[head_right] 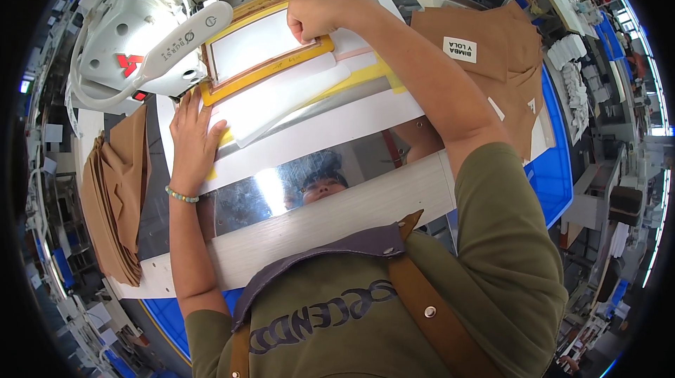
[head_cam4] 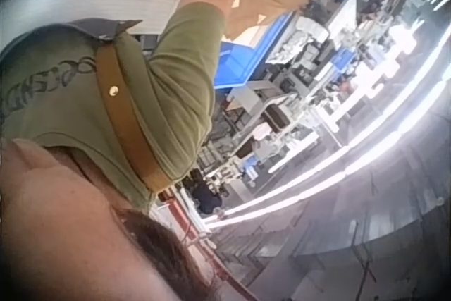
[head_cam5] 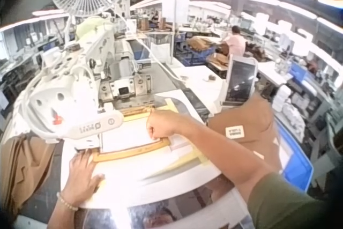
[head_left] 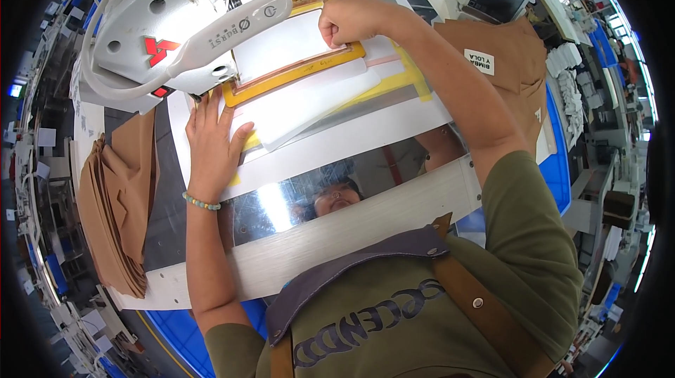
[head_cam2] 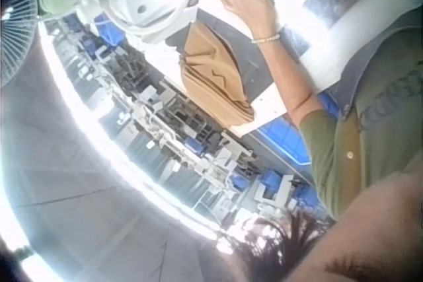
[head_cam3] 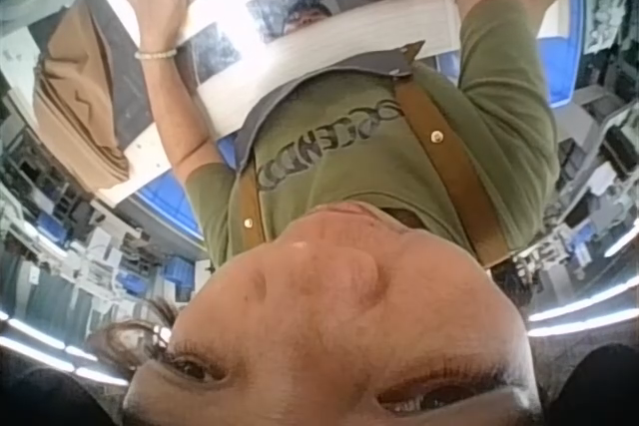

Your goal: Sewing brand labels onto leather panels using an industrial sewing machine.

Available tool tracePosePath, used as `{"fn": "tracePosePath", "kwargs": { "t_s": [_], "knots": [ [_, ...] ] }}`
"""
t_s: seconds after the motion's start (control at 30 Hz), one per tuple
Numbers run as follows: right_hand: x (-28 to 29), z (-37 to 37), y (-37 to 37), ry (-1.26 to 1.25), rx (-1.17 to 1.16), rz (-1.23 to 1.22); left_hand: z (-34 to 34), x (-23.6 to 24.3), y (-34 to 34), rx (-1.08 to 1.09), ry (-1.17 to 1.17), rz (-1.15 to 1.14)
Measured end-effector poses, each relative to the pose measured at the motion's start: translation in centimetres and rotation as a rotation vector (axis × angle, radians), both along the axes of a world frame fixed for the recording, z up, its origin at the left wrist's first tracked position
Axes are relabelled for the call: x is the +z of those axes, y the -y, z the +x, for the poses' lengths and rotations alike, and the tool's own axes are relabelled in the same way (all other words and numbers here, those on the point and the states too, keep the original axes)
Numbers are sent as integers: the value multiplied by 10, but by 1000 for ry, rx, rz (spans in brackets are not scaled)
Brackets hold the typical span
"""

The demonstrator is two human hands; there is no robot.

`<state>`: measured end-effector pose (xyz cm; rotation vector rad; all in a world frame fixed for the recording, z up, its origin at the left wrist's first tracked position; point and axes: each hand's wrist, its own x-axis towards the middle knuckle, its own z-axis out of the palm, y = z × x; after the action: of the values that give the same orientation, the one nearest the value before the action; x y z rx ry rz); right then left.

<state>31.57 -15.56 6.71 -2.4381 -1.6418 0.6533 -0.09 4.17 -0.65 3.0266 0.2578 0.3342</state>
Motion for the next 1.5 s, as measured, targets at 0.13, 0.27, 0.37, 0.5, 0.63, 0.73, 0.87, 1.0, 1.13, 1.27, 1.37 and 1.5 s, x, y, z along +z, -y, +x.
{"fn": "tracePosePath", "kwargs": {
  "t_s": [0.13,0.27,0.37,0.5,0.63,0.73,0.87,1.0,1.13,1.27,1.37,1.5],
  "knots": [
    [1,-14,-3,246,62,-44,-2,-1,-1,-7,10,-9],
    [-22,-20,-2,143,133,48,-2,-1,-1,-12,40,4],
    [-34,-20,7,466,192,149,-2,0,-1,2,18,23],
    [-25,-29,34,451,155,456,-6,2,3,-1,23,-7],
    [-10,-71,83,250,15,630,-23,17,21,23,-81,13],
    [-40,-102,102,237,126,593,-38,15,38,-41,-3,-89],
    [-57,-130,108,309,140,600,-52,22,57,-92,39,-13],
    [-46,-137,114,326,91,654,-63,29,45,-119,81,-101],
    [-50,-134,117,251,48,703,-84,53,-11,92,220,111],
    [-53,-134,117,182,-8,730,-127,54,-82,375,132,225],
    [-48,-135,112,168,7,748,-144,41,-105,420,13,353],
    [-35,-142,104,110,45,730,-141,36,-105,473,145,241]
  ]
}}
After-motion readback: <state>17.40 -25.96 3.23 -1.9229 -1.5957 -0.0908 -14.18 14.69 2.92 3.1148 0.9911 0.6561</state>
